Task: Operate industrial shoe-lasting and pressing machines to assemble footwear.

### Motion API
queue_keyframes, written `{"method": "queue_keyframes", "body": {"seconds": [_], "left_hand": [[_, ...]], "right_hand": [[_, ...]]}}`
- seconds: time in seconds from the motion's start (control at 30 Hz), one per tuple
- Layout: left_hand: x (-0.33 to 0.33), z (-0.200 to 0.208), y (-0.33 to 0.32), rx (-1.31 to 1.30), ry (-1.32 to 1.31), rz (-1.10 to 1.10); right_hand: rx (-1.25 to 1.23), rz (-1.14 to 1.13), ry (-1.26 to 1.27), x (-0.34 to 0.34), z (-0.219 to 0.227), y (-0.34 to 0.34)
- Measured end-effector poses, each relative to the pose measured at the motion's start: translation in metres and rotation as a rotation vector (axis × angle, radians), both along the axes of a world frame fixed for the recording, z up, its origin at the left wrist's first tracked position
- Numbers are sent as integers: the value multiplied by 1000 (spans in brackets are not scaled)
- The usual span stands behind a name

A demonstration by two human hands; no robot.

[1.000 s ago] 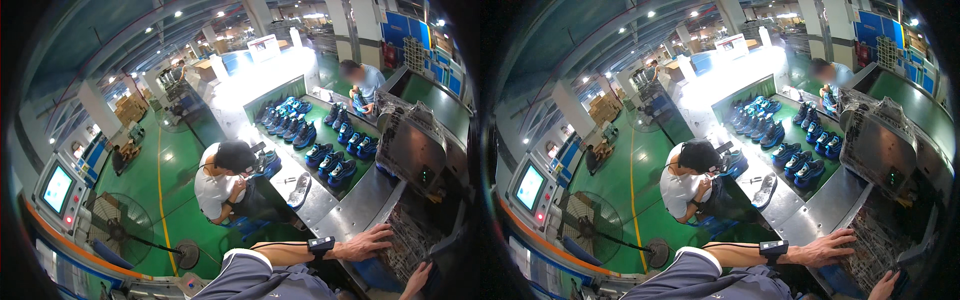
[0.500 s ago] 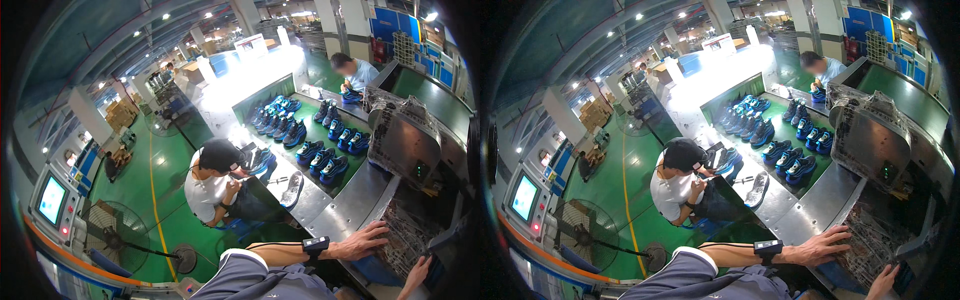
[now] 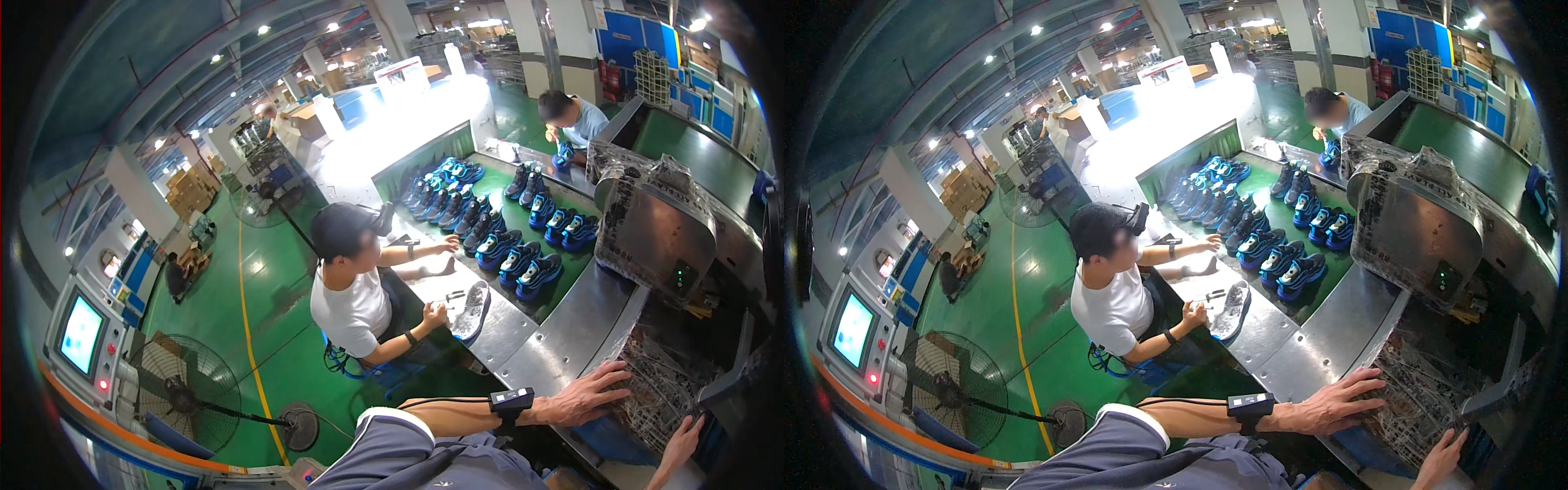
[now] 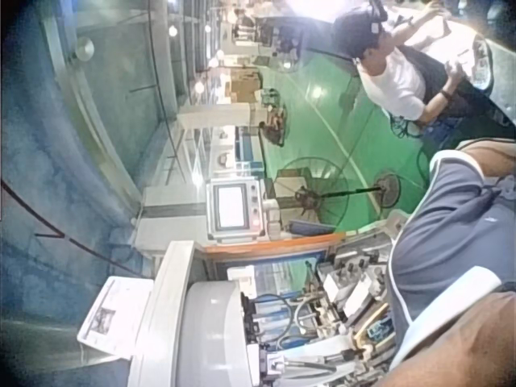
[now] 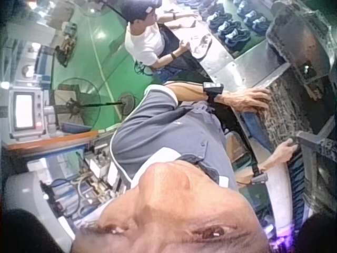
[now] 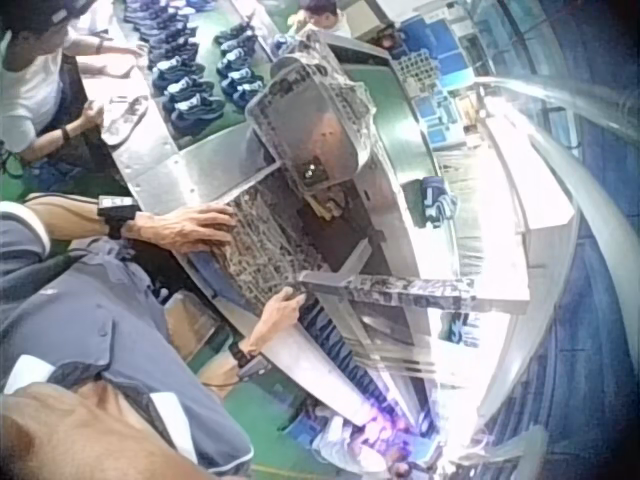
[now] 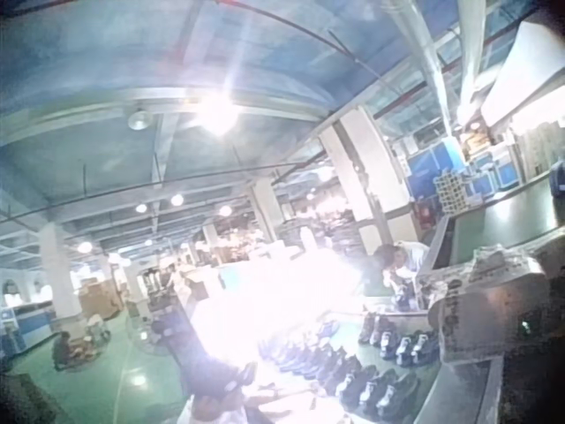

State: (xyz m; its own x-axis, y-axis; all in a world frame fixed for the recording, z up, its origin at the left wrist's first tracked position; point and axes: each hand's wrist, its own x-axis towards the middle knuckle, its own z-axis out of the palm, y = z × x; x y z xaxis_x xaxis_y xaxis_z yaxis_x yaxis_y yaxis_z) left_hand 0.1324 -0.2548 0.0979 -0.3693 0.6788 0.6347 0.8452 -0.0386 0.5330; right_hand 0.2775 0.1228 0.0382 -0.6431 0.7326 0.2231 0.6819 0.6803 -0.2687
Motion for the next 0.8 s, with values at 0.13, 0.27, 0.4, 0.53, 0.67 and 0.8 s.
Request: {"method": "queue_keyframes", "body": {"seconds": [0.13,0.27,0.4,0.53,0.67,0.8], "left_hand": [[1,-1,3,16,4,0],[3,2,0,7,-13,1],[2,0,1,-6,-16,14],[1,0,0,-13,-21,8],[-1,5,-1,-22,-35,-8],[0,6,-1,-23,-31,-6]], "right_hand": [[-19,-23,14,3,0,1],[-54,-18,-21,1,19,-14],[-79,-70,-98,-8,55,-48],[-67,-63,-131,-3,53,-44],[-115,-61,-78,-3,51,-42],[-52,-48,-70,-1,49,-42]]}}
